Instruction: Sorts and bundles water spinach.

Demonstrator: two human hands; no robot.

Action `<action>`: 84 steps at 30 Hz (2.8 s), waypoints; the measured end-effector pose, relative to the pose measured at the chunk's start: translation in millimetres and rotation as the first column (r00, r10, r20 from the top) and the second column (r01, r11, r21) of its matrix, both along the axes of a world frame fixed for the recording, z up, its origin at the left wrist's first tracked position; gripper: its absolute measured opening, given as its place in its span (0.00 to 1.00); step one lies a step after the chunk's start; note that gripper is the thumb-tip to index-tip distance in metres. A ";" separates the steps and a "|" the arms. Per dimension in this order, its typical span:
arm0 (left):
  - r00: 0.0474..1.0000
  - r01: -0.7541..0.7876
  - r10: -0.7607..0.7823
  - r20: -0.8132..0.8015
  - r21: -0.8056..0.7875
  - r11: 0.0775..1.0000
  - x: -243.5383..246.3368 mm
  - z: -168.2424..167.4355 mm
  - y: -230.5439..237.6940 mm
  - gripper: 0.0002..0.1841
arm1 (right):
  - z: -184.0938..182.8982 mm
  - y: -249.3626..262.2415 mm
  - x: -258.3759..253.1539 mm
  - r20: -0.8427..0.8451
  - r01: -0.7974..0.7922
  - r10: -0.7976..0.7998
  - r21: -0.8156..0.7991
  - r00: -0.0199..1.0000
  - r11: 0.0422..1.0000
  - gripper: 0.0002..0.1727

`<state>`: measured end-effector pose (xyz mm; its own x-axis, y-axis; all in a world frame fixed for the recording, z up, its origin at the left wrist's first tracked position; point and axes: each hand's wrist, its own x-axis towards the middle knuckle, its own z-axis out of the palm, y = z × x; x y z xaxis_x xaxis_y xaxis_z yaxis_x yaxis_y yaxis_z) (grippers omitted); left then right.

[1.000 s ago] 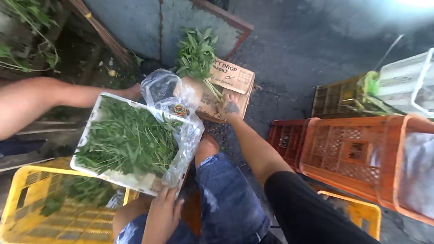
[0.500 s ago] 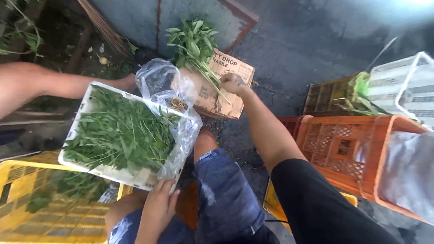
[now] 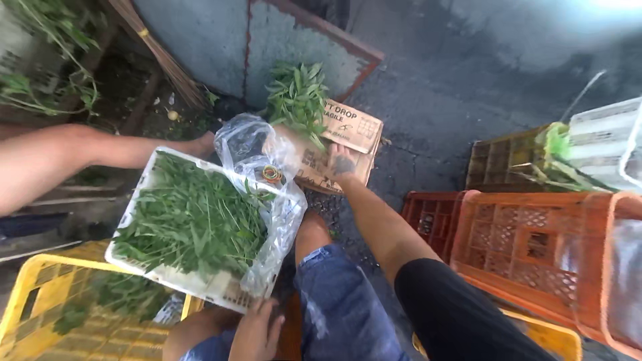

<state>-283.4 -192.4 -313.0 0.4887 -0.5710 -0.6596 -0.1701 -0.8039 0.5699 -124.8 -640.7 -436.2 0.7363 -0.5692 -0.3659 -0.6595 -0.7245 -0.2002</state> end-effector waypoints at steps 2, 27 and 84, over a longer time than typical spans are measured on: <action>0.997 0.076 -0.076 -0.008 0.029 0.997 7.1 -7.6 -5.7 0.21 | -11.3 -7.1 7.2 -0.059 -0.057 0.052 -0.075 0.997 0.996 0.28; 0.939 -0.253 0.342 0.033 -0.606 0.754 -27.6 57.7 -2.3 0.15 | 257.0 51.5 -145.8 0.522 -0.536 -0.496 0.835 0.694 0.127 0.25; 0.052 -0.978 0.970 -0.237 -0.206 0.002 152.5 10.9 -83.0 0.50 | 187.8 241.5 -240.7 -0.379 0.358 0.091 0.729 0.921 -0.583 0.22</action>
<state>-130.9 -275.3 -302.1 0.7159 0.3131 -0.6241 0.6640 -0.0288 0.7472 -365.5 -399.2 -248.4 0.5312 0.6944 -0.4854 -0.8356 0.5242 -0.1645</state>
